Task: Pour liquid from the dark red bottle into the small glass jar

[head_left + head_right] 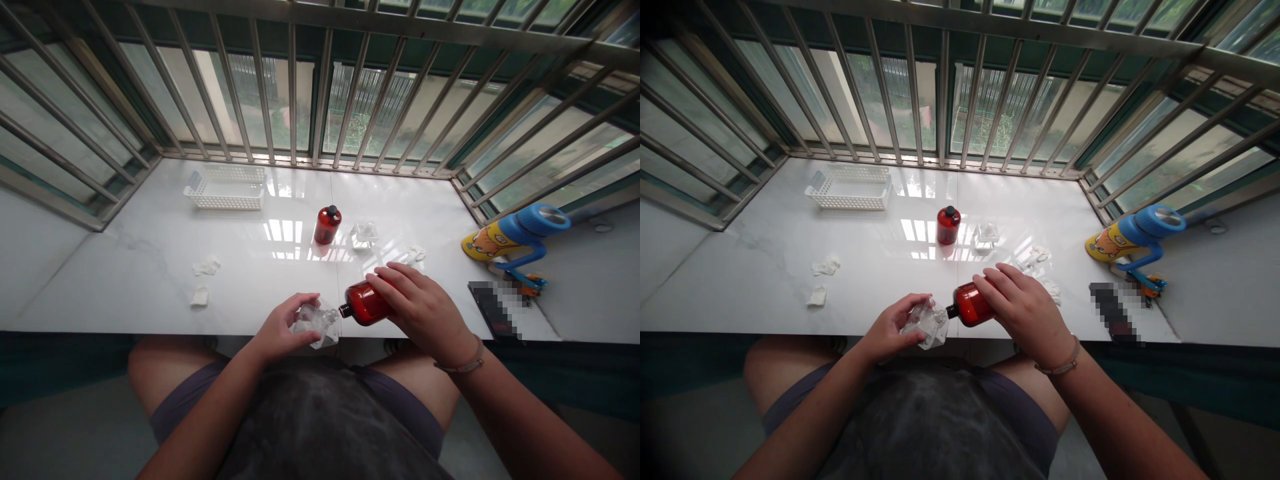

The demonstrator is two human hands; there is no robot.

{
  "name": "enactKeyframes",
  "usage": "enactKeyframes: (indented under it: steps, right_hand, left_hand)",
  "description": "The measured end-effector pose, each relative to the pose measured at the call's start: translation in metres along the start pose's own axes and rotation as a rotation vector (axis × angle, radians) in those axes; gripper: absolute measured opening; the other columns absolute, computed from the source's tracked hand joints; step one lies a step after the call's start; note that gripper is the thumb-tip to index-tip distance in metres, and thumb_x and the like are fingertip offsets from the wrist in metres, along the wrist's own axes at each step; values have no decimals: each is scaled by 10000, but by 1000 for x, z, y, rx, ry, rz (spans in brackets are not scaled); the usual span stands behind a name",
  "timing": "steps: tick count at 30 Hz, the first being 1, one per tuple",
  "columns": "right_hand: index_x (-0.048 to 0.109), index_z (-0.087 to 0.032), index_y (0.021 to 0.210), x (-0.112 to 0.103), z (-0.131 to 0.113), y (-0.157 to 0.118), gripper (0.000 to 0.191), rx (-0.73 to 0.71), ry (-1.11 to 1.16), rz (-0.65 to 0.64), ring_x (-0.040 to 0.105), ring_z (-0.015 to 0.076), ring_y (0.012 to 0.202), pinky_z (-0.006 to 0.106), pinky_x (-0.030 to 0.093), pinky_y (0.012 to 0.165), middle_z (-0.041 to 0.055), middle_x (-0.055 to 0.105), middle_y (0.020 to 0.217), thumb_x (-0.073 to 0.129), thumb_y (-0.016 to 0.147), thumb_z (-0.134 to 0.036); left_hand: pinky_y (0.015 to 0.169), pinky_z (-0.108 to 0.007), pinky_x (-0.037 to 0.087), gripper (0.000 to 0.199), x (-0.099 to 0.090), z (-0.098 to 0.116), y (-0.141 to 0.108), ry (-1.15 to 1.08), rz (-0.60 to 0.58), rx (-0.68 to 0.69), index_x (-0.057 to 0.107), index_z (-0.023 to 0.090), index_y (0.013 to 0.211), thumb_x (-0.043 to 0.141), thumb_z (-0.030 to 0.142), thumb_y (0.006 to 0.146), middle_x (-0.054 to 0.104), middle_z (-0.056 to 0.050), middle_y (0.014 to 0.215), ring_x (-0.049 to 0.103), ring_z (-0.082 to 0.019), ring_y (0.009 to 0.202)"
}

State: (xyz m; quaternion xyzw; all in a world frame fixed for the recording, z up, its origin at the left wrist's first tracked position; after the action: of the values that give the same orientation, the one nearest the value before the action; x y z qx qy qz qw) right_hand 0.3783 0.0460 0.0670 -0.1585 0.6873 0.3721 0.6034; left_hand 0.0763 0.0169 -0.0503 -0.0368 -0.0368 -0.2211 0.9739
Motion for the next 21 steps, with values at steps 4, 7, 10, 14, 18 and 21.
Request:
enactKeyframes:
  steps: [4,7,10,14,18,21]
  right_hand:
    - [546,-192,1547,-1,1,0,578,-18,-22,0,601,381,1353,585,589,1089,155,681,1440,620,984,-83]
    - [551,-182,1533,-2,1,0,564,-30,-41,3,604,384,1343,576,595,1080,153,684,1435,620,983,-75]
    - [550,-169,1527,-4,0,1,551,-40,-54,9,606,385,1337,575,600,1070,159,688,1427,614,987,-76]
    - [540,-186,1541,-4,0,1,568,-33,-52,11,606,379,1343,576,607,1056,159,690,1425,601,987,-77]
    - [530,-189,1551,-4,0,1,578,-29,-52,3,603,379,1349,575,605,1058,160,686,1431,601,987,-82]
    - [522,-199,1557,-5,0,1,583,-31,-57,1,603,376,1348,573,603,1062,155,685,1433,592,990,-81]
  left_hand:
    - [1128,-503,519,764,0,-2,0,0,5,0,614,255,1489,924,473,825,654,-155,1404,632,-364,1321]
    - [1123,-501,520,769,-1,-3,-1,11,9,-9,617,256,1489,924,482,821,653,-155,1409,632,-365,1319]
    - [1127,-506,515,776,-1,-4,-1,25,17,-24,621,258,1486,923,506,816,650,-155,1415,625,-368,1328]
    - [1120,-509,516,804,-1,-5,-2,29,27,-34,625,247,1484,928,536,797,652,-166,1420,621,-380,1332]
    - [1115,-502,520,797,-1,-6,-2,29,20,-31,626,249,1482,930,527,800,656,-164,1419,624,-378,1333]
    - [1113,-498,524,781,-2,-6,-1,29,12,-23,623,256,1481,925,517,809,657,-159,1415,624,-376,1336]
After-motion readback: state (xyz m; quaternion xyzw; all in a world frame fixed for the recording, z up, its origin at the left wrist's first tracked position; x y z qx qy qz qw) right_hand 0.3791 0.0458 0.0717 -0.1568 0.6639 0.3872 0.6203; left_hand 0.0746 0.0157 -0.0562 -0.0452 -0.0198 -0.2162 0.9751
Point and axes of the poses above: each hand's wrist, its own y-axis towards the middle knuckle, its own x-axis out of the palm, z = x × y, the point moved 2 cm from there along y, towards the middle knuckle
